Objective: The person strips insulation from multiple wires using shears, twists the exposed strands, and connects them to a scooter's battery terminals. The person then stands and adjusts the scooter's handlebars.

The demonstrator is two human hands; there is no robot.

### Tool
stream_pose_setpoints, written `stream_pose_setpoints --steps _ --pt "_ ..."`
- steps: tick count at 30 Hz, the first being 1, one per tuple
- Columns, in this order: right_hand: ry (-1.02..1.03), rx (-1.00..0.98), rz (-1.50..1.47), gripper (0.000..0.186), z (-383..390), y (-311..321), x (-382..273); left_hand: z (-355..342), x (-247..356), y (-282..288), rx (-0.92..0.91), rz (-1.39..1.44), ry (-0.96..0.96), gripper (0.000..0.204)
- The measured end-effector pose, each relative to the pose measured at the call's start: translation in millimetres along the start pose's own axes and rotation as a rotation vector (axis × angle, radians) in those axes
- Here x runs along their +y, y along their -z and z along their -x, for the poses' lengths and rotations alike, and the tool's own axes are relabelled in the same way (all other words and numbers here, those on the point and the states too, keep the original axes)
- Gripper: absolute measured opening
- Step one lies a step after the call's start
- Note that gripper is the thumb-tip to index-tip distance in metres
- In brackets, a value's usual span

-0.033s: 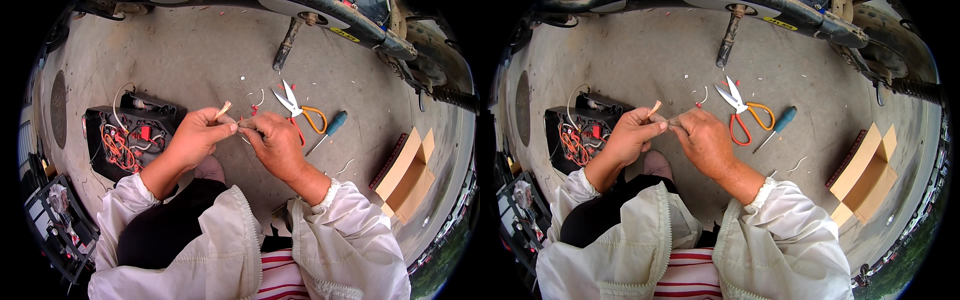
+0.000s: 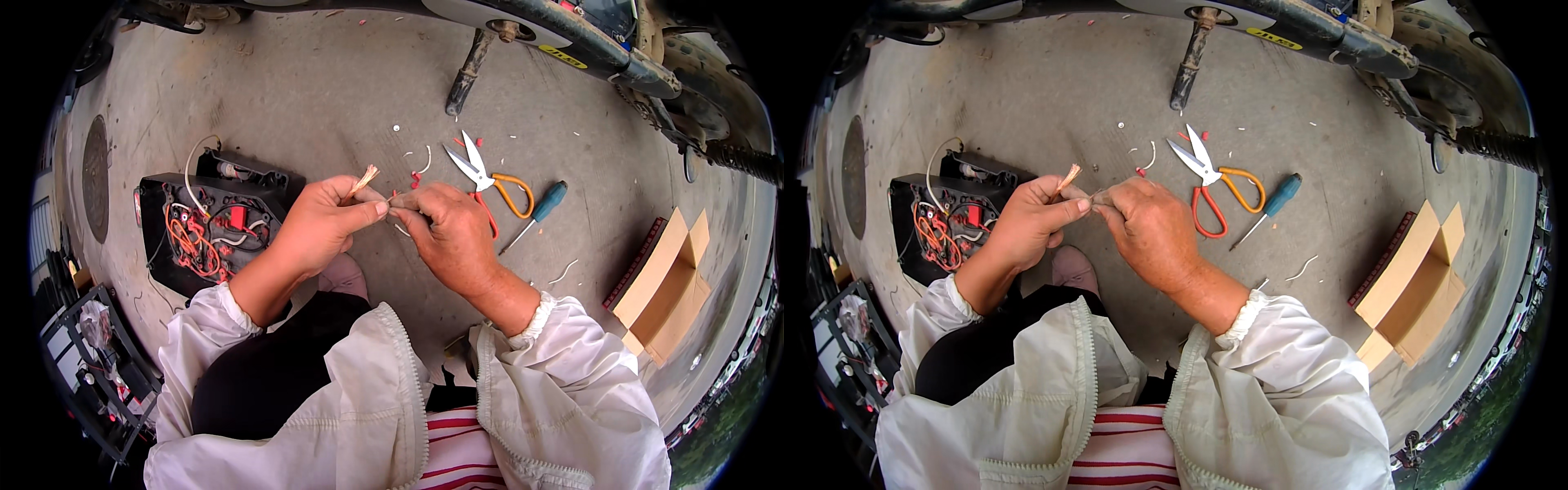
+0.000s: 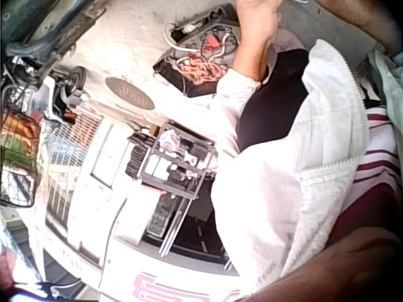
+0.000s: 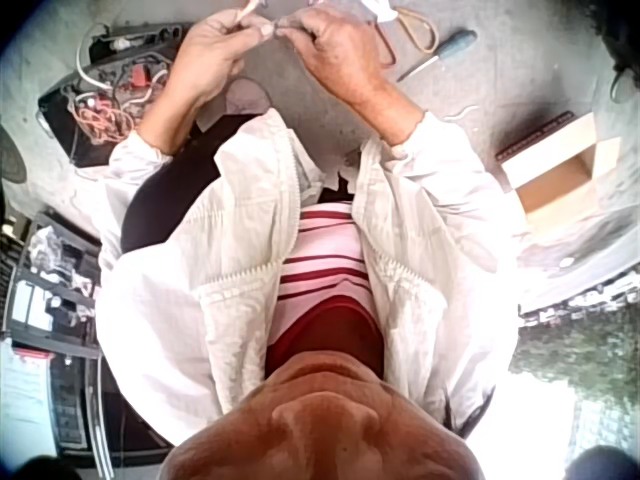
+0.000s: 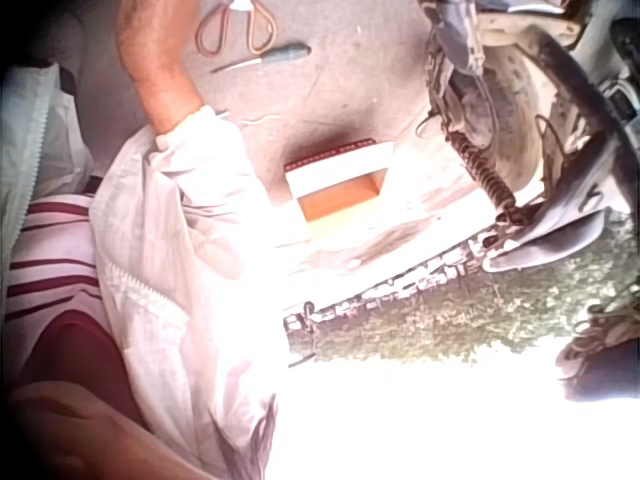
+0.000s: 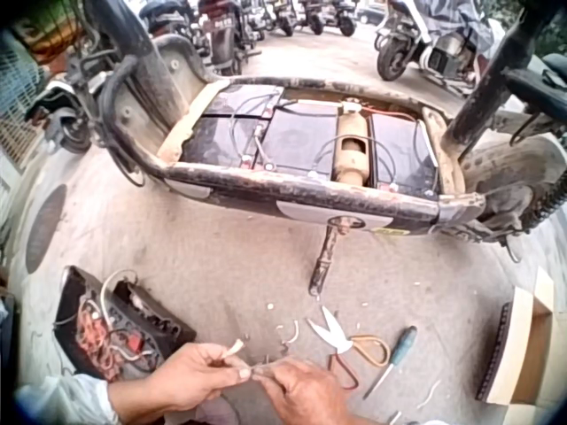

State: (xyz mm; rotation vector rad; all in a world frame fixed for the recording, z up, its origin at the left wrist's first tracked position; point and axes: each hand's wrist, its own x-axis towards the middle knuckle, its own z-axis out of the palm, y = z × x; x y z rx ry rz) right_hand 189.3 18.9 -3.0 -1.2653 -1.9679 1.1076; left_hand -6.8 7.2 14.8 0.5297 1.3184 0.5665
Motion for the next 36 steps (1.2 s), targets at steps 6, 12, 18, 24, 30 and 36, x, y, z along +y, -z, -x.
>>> stream_pose_setpoints --steps 6,12,18,24,30,36 --pt "0.054 0.076 0.019 0.011 0.7 -1.9 0.0 2.3 3.5 -0.9 -0.067 0.05 0.032 0.015" --pt "0.09 0.108 -0.017 0.02 2.6 -0.5 -7.0 2.8 2.3 2.1 -0.1 0.14 0.107 0.018" --pt "0.475 0.196 0.297 0.017 -0.9 -1.5 -2.3 3.1 2.0 -0.1 -0.09 0.221 0.166 0.018" --pt "0.51 0.069 0.249 0.019 -5.7 -0.7 3.4 2.5 1.2 2.6 -0.082 0.153 0.228 0.014" --pt "0.235 -0.213 0.042 0.015 -5.3 9.1 4.4 1.4 0.4 4.1 -0.083 -0.076 0.211 0.015" --pt "-0.355 -0.222 -0.411 0.006 -2.2 1.2 -2.4 5.8 -5.0 0.0 0.028 -0.728 -0.384 0.01"
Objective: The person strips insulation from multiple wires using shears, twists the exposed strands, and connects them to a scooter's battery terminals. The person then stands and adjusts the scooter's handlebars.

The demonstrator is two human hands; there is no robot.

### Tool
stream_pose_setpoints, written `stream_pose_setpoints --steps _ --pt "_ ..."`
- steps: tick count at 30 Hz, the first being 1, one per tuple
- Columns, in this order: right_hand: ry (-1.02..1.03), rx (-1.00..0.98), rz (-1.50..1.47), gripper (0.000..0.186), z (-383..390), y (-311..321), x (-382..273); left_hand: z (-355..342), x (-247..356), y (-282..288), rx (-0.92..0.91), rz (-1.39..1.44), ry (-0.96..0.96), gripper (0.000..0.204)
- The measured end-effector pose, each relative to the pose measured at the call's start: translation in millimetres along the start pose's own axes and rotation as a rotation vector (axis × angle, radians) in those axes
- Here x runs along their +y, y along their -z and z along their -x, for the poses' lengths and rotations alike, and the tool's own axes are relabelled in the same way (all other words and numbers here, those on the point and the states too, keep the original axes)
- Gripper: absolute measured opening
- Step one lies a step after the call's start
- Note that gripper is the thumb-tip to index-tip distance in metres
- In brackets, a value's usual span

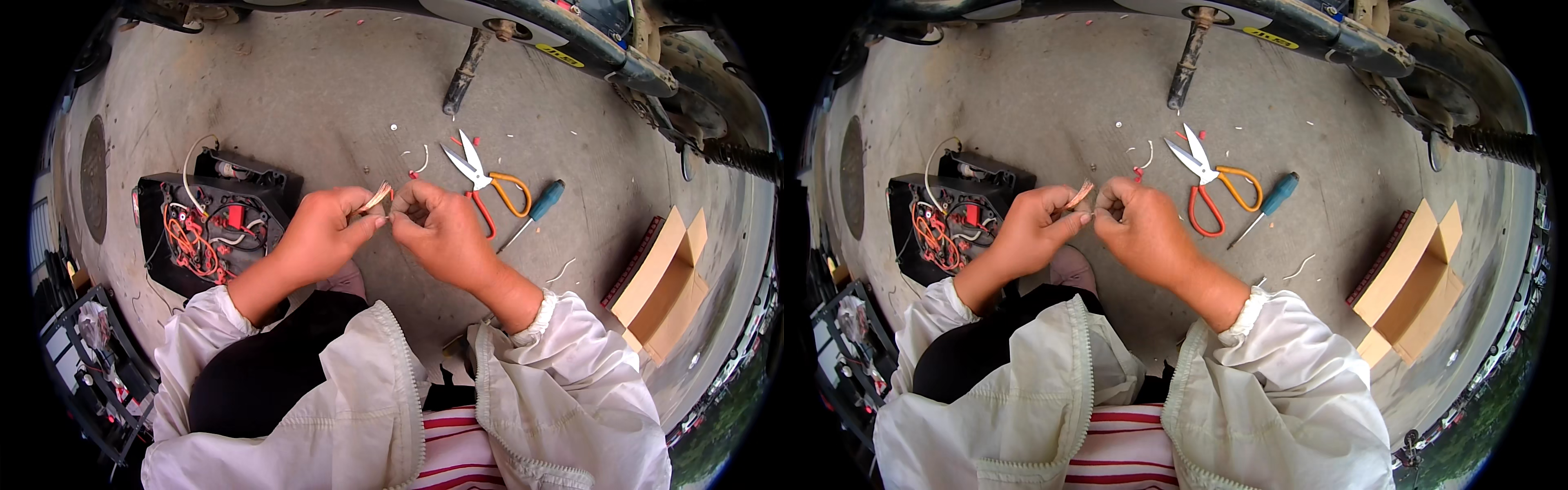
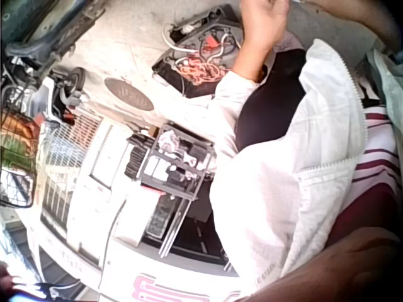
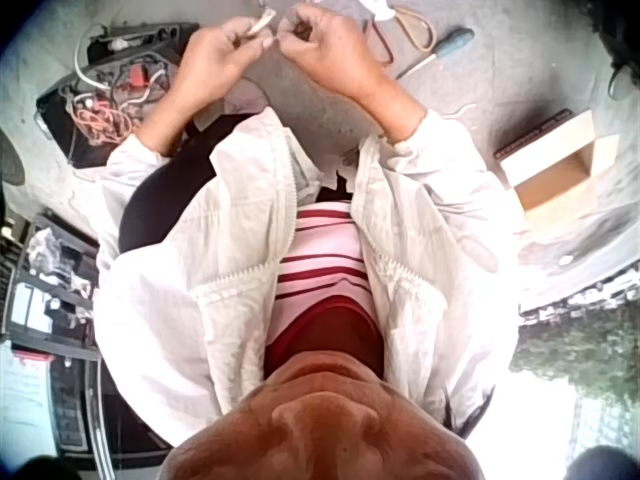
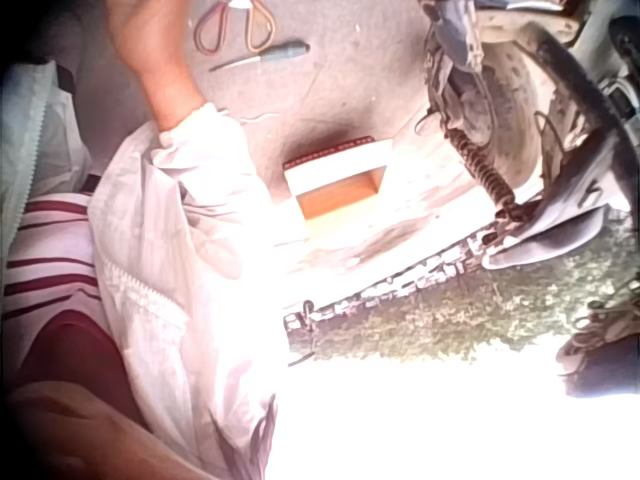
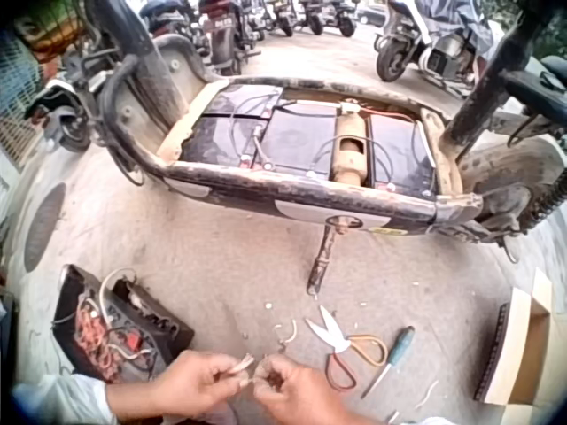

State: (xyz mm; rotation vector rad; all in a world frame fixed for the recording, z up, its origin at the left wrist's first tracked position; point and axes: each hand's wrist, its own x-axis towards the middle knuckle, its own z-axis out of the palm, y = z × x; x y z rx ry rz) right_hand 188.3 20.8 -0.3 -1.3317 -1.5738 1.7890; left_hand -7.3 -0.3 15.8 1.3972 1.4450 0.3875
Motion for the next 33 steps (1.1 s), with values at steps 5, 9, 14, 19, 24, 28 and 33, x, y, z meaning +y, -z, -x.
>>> stream_pose_setpoints --steps 5,9,14,19,24,28,33 --pt "-0.484 -0.129 -0.631 0.01 -8.4 8.8 0.7 -1.2 4.1 -1.9 0.151 -0.377 -0.501 0.013" --pt "-0.66 -0.438 -0.995 0.014 -9.8 22.8 9.9 -2.8 0.2 -3.0 0.171 -0.386 -0.696 0.015" --pt "-0.128 -0.216 -0.475 0.026 0.8 15.6 -5.5 -1.9 -5.8 -10.7 -0.032 0.598 0.103 0.012" --pt "0.446 -0.083 0.408 0.038 0.2 10.1 -0.3 -4.8 -1.6 -0.6 -0.151 0.879 0.392 0.011" --pt "0.544 -0.071 0.498 0.029 -1.9 9.8 9.7 -5.2 -10.8 3.9 -0.272 1.017 0.521 0.01" --pt "0.64 -0.062 0.594 0.02 -1.4 13.1 12.0 -4.9 -9.0 3.9 -0.281 1.038 0.561 0.007" --pt "0.566 0.012 0.512 0.01 -2.2 12.1 10.5 -4.0 -1.7 1.8 -0.182 0.79 0.397 0.012"
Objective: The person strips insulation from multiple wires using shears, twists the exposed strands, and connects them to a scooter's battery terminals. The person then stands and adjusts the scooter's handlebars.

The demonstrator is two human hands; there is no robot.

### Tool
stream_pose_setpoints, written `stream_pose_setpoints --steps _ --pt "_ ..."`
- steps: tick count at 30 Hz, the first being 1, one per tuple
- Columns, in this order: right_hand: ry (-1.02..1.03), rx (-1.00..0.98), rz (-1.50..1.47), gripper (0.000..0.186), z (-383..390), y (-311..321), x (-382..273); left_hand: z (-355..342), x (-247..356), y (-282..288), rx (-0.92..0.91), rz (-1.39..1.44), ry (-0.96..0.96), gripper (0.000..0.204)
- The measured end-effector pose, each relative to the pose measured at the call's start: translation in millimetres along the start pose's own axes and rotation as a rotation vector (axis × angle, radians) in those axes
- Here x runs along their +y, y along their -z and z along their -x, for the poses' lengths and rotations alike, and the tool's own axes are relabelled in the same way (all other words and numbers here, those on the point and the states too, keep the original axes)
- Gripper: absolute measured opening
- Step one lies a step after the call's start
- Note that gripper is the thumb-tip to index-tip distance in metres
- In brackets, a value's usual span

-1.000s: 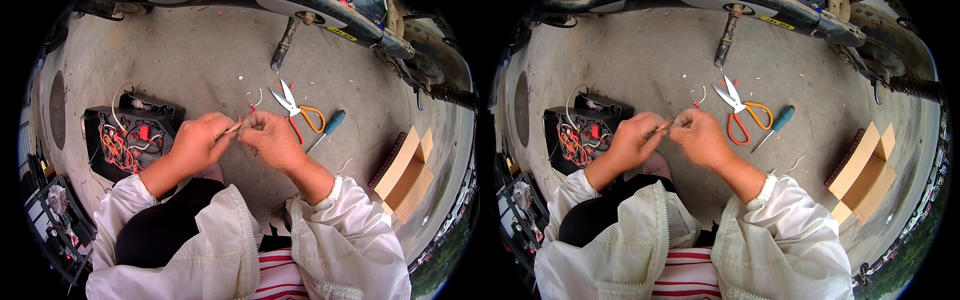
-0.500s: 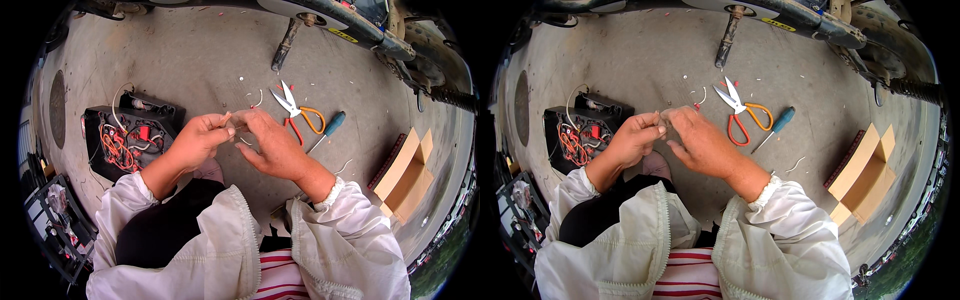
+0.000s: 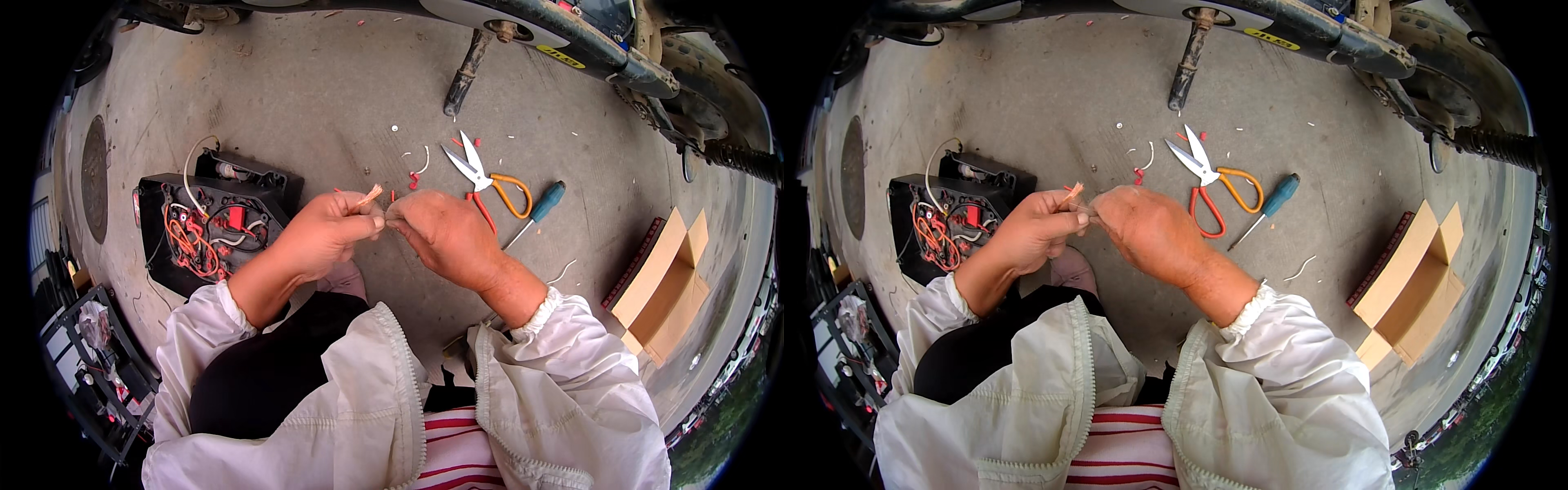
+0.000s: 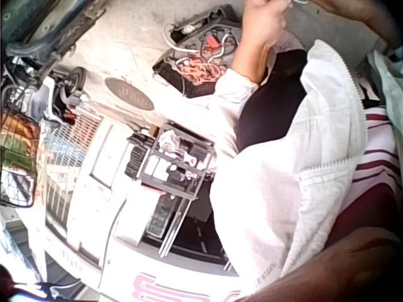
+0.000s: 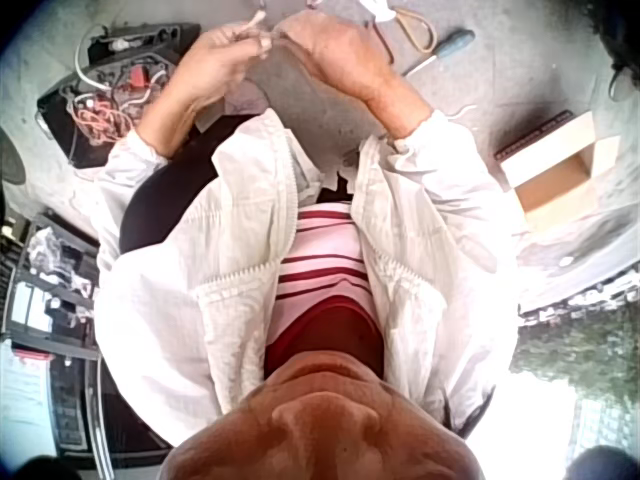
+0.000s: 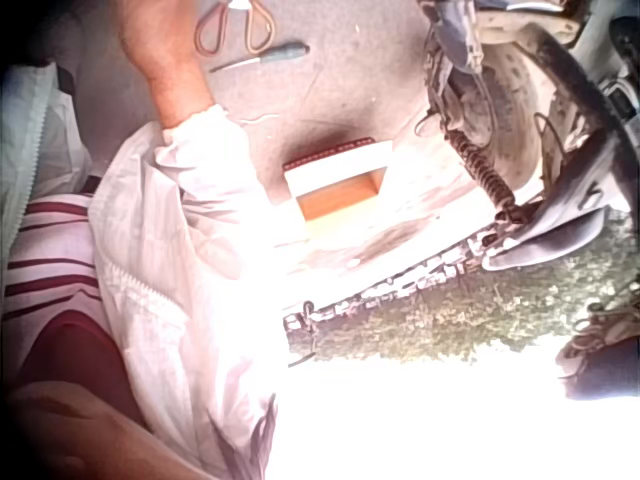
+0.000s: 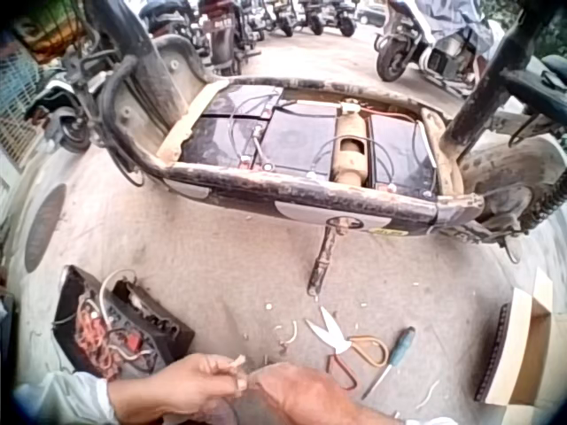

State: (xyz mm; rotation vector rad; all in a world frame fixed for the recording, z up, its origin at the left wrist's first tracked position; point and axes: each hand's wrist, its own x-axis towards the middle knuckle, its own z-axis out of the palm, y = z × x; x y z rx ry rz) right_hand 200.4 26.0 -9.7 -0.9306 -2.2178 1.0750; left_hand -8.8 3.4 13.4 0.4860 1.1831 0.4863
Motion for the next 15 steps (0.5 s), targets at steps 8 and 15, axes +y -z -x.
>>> stream_pose_setpoints --steps 8,15 --pt "-0.971 -0.289 -1.526 0.019 -3.6 11.9 7.5 3.5 1.4 -6.7 0.119 -0.785 -0.667 0.011" --pt "-0.144 -0.006 -0.336 0.022 -4.9 7.2 -9.9 2.4 6.5 1.4 -0.011 0.042 0.056 0.017"
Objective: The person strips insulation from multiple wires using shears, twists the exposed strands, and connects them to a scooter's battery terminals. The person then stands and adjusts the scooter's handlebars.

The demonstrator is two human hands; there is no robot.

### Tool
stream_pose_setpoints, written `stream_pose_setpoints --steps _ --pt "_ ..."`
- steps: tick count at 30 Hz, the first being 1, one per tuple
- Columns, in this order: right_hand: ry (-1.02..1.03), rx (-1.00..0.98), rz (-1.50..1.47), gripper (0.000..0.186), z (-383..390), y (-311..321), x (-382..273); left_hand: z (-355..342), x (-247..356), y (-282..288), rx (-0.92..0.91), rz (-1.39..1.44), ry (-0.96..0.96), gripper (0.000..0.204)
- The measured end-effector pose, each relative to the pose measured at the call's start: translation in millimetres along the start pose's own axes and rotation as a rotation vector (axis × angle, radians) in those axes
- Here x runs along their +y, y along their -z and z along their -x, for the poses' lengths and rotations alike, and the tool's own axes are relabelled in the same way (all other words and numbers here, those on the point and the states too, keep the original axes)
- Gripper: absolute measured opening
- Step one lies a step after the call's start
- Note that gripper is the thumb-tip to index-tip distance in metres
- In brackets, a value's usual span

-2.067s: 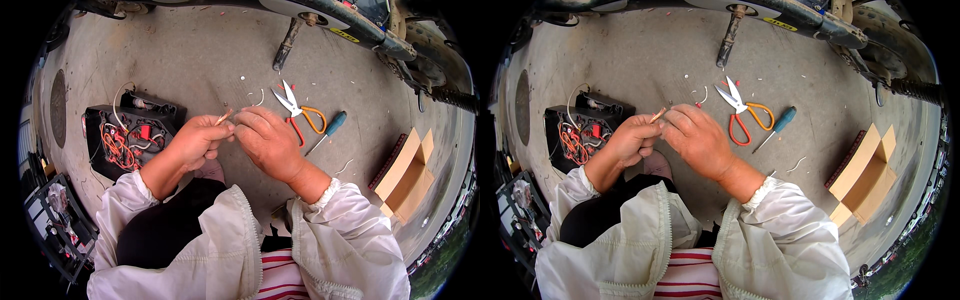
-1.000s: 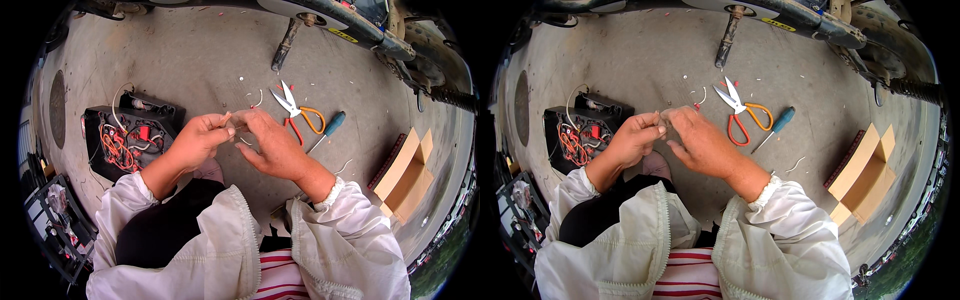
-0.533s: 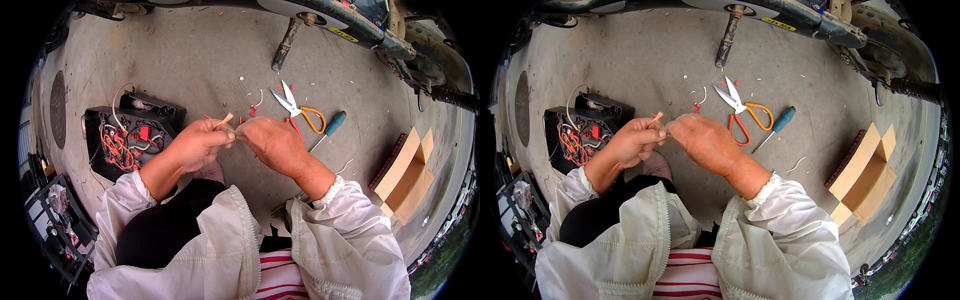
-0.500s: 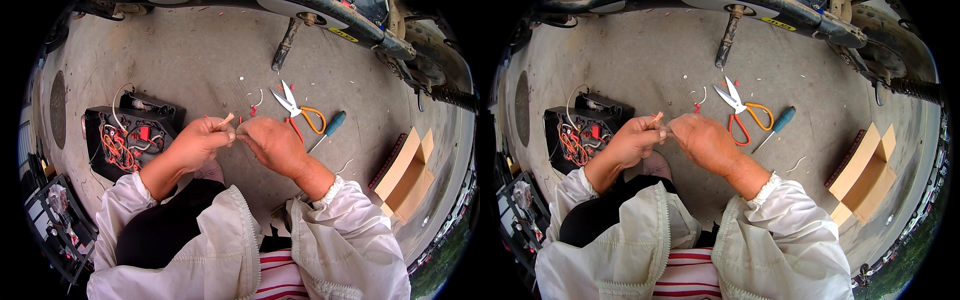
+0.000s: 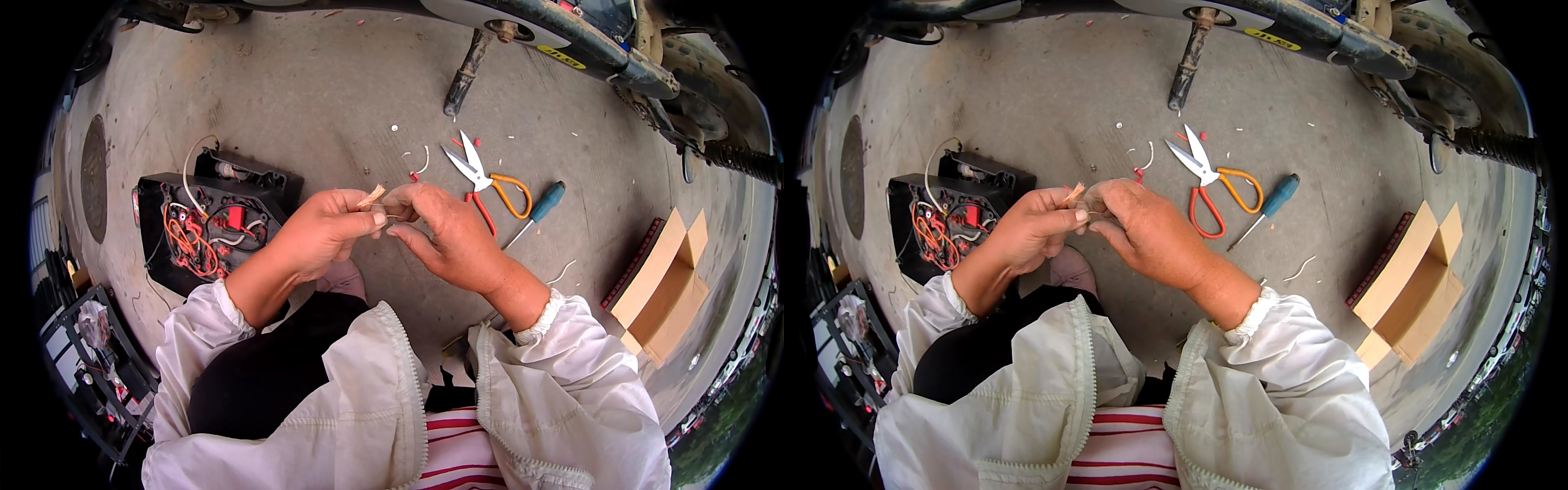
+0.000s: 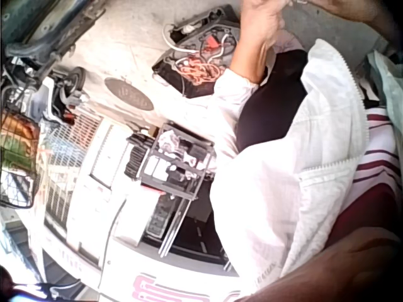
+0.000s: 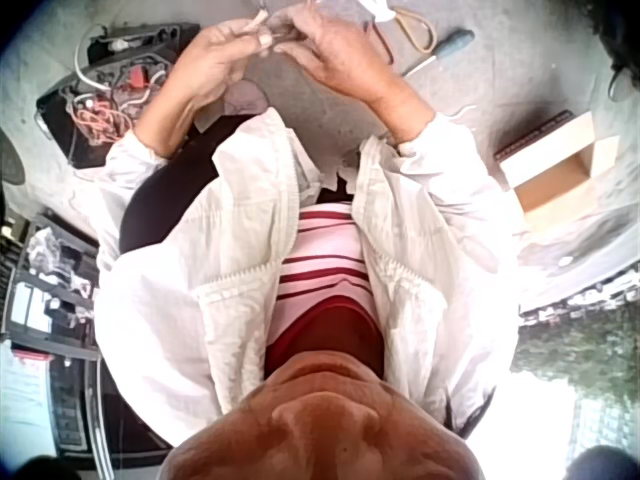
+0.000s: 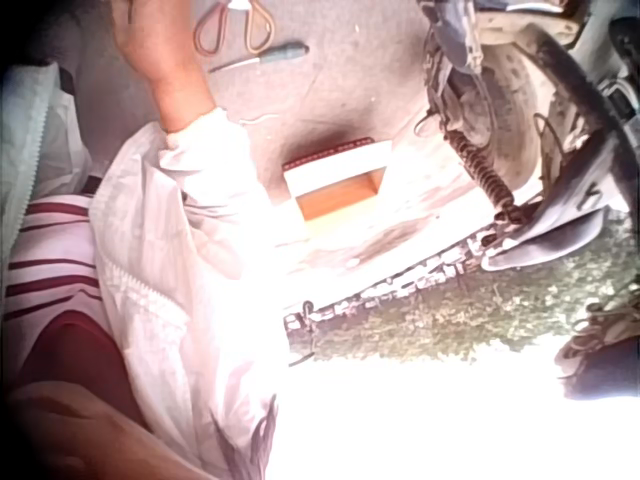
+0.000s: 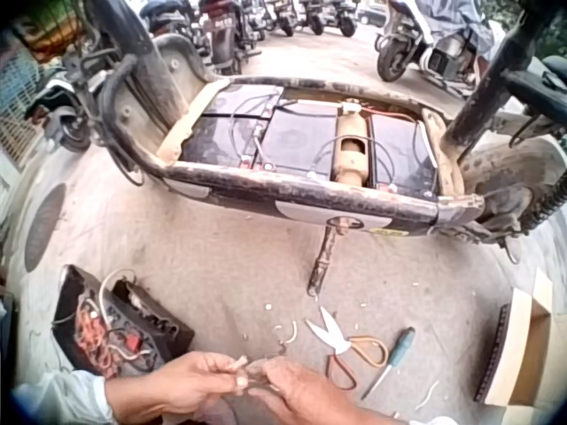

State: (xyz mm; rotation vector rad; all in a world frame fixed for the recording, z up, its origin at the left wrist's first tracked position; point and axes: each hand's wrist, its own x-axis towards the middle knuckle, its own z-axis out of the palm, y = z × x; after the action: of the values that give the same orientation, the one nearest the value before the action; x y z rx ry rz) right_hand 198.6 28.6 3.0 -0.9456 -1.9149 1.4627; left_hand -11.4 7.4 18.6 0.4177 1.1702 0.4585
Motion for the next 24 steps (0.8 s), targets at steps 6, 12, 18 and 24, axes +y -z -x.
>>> stream_pose_setpoints --steps 6,12,18,24 --pt "-0.053 0.051 0.097 0.01 3.8 -4.7 7.5 0.9 0.5 -3.6 0.017 -0.13 -0.034 0.018" --pt "-0.802 0.069 -0.76 0.026 2.0 -13.5 -0.4 -5.2 -11.2 -7.5 0.209 -0.804 -0.696 0.015" --pt "-0.666 0.008 -0.489 0.028 2.5 -11.7 -0.6 -7.0 -16.5 -0.8 0.071 -0.409 -0.329 0.014" --pt "-0.278 0.141 -0.151 0.026 9.9 -22.6 -4.1 0.1 -2.6 -7.0 0.03 -0.237 -0.165 0.017"
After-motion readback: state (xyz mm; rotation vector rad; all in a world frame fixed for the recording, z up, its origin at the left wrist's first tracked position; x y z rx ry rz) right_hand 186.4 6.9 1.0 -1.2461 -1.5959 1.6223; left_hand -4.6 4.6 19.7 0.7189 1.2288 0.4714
